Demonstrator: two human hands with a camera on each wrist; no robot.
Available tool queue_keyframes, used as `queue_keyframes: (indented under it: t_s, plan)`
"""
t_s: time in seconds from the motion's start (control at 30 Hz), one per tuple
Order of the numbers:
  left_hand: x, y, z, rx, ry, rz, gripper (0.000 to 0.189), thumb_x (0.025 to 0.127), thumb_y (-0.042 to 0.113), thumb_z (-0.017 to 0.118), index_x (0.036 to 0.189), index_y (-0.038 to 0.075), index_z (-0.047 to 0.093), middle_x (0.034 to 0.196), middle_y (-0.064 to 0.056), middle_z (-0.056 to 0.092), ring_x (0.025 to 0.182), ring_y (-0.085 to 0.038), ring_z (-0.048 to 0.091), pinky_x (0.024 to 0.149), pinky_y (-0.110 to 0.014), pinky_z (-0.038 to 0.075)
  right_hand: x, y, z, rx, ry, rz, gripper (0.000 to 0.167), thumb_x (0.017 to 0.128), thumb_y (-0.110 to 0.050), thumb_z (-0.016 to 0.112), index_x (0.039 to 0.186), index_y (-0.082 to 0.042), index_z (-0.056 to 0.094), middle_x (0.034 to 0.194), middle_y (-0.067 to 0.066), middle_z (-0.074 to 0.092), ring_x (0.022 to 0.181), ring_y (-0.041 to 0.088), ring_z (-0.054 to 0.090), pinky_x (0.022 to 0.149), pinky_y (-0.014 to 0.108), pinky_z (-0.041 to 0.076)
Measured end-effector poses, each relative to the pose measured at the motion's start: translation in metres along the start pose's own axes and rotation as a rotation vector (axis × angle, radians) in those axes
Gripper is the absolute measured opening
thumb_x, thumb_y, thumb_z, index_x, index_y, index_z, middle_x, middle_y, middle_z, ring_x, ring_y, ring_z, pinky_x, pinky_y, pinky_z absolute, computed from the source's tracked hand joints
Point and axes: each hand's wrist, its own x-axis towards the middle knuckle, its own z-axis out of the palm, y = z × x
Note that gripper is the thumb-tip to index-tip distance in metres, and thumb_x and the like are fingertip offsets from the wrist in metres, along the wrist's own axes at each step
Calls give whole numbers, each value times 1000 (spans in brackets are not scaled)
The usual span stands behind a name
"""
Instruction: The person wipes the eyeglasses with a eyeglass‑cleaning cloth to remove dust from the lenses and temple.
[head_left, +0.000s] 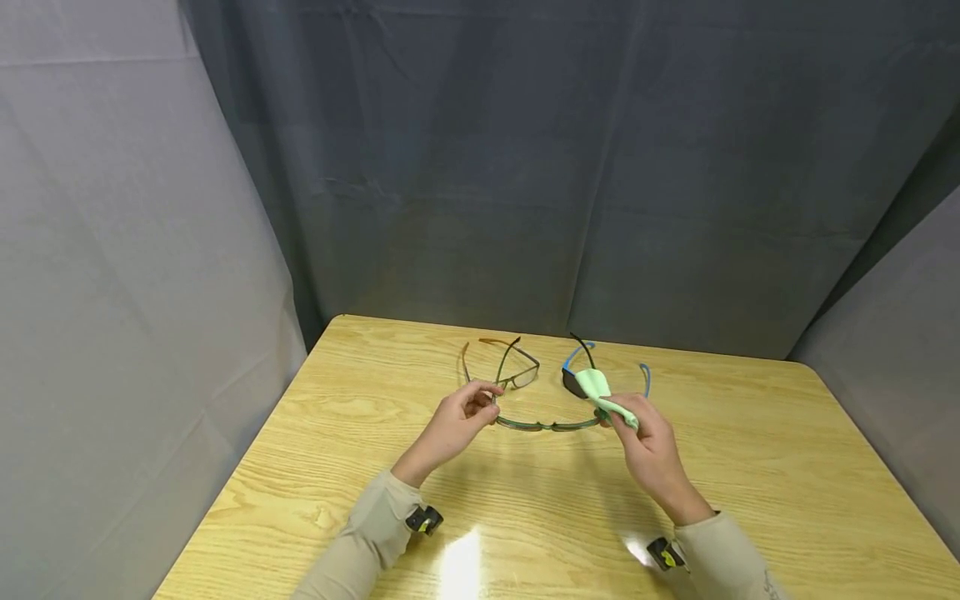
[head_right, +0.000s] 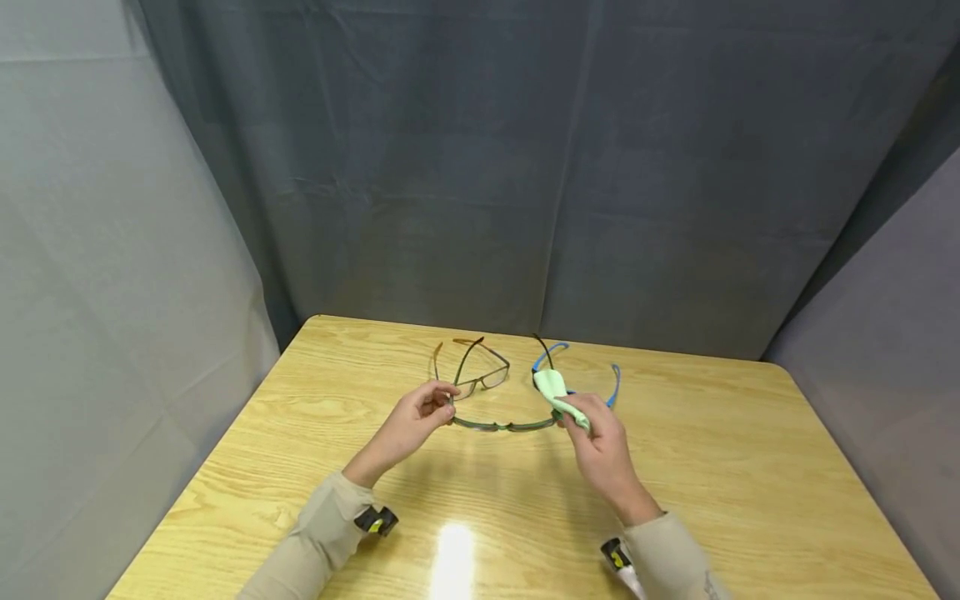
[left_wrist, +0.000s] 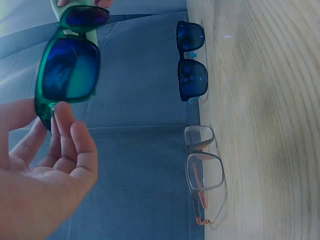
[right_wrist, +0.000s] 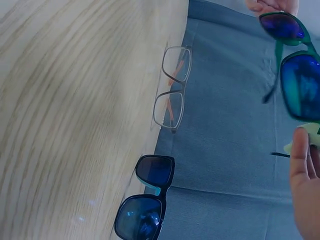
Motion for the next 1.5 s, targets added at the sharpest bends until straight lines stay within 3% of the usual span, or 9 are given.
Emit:
queue_keyframes:
  t_s: [0.13,0.2,0.37,0.47,0.63,0.9,1.17,1.33,1.5]
  plan:
    - [-3,14,-3,-75,-13,-2,50,95,3,55,140,-2,36,96,-17,59,82,-26,58,74,-31,49,-1,0,1,-2,-6,-35,25,87,22,48,108,14,59,109,28,52,99,10,52,79,13,45]
    - [-2,12,-3,-73,-10,-21,54,95,4,56,142,-2,33,97,-15,59,82,-21,58,74,-29,49,-1,1,2,4,-2,-35,25,87,22,48,108,15,59,112,30,50,103,8,50,81,12,43]
    - [3,-9,-1,26,18,-73,39,94,17,61,129,2,54,99,-5,60,88,-14,58,78,-29,49,-1,1,3,-9,19,-45,25,84,23,51,106,15,60,112,31,51,105,6,50,83,12,42]
    - [2,-12,-2,69,37,-82,30,93,22,63,118,5,62,98,-2,61,91,-17,59,80,-33,50,-3,11,4,-9,23,-48,26,84,21,52,106,13,62,112,28,52,106,8,50,85,13,42]
    - [1,-12,-3,119,58,-61,29,92,21,64,115,4,62,98,-1,62,97,-20,59,84,-40,48,-10,37,5,-3,24,-74,28,85,18,54,108,7,65,113,22,54,109,11,51,89,16,43]
    - [1,-13,-1,174,100,-65,29,91,24,66,114,6,63,96,3,64,104,-23,58,85,-42,48,-8,37,6,-146,73,-135,34,79,20,61,106,1,68,109,17,59,105,12,53,87,13,41]
    - [0,-7,5,228,167,-52,26,89,23,68,110,7,65,95,1,66,97,-19,60,82,-40,49,-7,37,7,-277,126,-176,34,70,16,70,101,2,69,104,16,61,94,27,58,84,10,40]
    - [0,-1,7,265,225,-29,24,88,23,69,108,10,67,96,2,68,98,-21,61,87,-45,46,-4,38,7,-309,150,-258,21,89,-10,66,107,1,69,99,14,62,86,25,60,78,13,43]
    - [-1,1,8,282,245,-30,27,88,24,69,109,8,67,95,2,69,102,-23,62,90,-47,45,-4,34,8,-392,155,-325,38,99,-32,50,107,-1,71,91,12,62,77,22,59,65,20,44]
